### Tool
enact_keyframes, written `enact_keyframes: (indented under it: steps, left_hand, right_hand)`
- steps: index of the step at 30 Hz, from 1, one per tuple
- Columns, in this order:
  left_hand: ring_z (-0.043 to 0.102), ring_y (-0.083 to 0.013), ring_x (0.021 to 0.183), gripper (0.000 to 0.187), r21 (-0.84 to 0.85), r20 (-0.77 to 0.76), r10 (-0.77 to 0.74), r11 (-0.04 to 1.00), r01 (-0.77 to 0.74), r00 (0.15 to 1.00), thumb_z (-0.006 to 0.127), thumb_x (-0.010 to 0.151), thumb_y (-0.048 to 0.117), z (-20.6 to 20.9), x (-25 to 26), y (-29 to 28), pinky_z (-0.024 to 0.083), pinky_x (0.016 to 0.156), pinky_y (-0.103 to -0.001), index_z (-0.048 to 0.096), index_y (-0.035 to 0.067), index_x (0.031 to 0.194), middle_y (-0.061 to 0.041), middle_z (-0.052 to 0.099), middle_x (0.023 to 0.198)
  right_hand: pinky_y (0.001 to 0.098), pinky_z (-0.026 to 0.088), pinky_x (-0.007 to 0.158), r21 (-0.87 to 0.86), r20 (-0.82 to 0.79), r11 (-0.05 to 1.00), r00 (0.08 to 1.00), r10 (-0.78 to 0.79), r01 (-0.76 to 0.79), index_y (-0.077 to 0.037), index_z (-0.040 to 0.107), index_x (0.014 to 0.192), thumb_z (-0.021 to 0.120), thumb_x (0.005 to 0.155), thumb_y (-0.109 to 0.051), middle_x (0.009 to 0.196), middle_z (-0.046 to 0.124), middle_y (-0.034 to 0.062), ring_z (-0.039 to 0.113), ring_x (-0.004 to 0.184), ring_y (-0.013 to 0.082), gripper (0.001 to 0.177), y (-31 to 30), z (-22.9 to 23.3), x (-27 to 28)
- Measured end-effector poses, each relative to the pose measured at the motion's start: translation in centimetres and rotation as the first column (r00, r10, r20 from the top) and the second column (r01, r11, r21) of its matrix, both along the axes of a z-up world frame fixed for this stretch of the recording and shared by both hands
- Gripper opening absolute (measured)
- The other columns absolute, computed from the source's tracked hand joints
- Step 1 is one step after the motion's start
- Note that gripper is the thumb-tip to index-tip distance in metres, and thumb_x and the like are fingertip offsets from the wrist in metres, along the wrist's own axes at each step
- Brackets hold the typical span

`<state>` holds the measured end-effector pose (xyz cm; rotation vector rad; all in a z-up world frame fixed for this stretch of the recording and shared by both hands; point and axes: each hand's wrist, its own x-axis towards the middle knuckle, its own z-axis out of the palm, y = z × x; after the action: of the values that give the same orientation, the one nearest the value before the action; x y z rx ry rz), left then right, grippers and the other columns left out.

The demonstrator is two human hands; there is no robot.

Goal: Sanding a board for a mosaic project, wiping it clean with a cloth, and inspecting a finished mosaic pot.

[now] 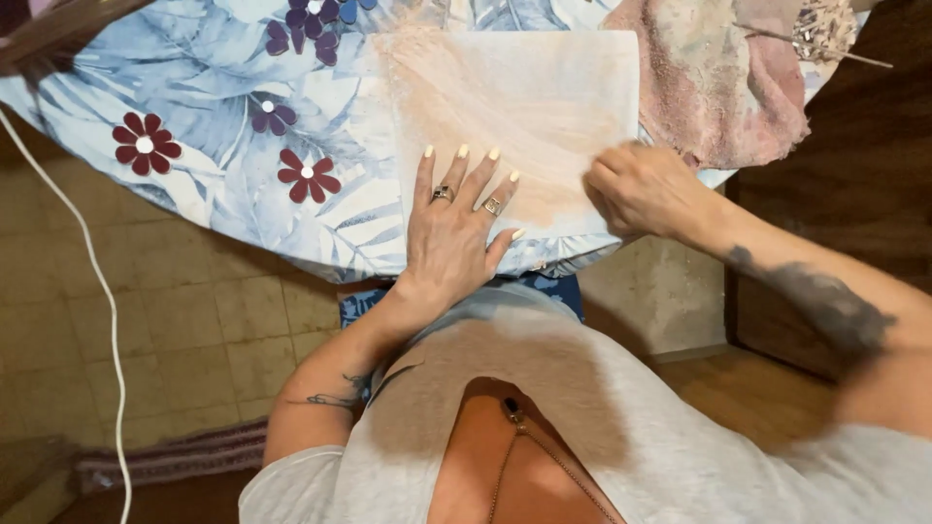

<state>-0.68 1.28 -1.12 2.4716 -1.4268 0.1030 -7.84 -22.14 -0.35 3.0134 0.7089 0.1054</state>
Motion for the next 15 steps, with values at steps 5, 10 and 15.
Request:
enact_keyframes:
  steps: [5,10,15]
  left_hand:
    - [0.037,-0.0324,0.119,0.052,0.051,-0.008,0.013,0.999,-0.013,1.0,0.05,0.077,0.044,-0.1,-0.1,-0.1,0.009,0.103,-0.051,0.049,0.018,0.122,-0.009,0.041,0.13]
    - [0.039,-0.0317,0.118,0.051,0.047,-0.005,0.034,0.998,-0.034,0.999,0.053,0.075,0.044,-0.3,-0.6,-0.2,0.009,0.102,-0.052,0.052,0.019,0.119,-0.008,0.043,0.127]
    - [0.041,-0.0317,0.116,0.049,-0.028,-0.003,0.015,0.999,-0.015,1.0,0.055,0.075,0.042,-0.1,-0.2,0.0,0.011,0.102,-0.051,0.053,0.018,0.118,-0.009,0.044,0.126]
  right_hand:
    - [0.0299,0.032,0.037,0.034,-0.192,0.997,0.979,-0.065,0.072,-0.005,0.044,0.066,0.038,0.09,-0.011,0.059,0.043,0.0051,0.037,0.043,0.0177,0.026,5.4,-0.7,10.7]
    - [0.0303,0.036,0.039,-0.037,0.11,0.989,0.983,0.148,-0.145,-0.004,0.051,0.069,0.041,0.091,-0.016,0.064,0.047,0.0056,0.044,0.047,0.0177,0.026,6.8,-2.4,15.1]
    - [0.0346,0.039,0.043,-0.032,-0.198,0.997,0.979,0.058,-0.066,-0.005,0.048,0.072,0.039,0.091,-0.016,0.068,0.049,0.0094,0.045,0.05,0.0227,0.024,1.9,0.8,5.1]
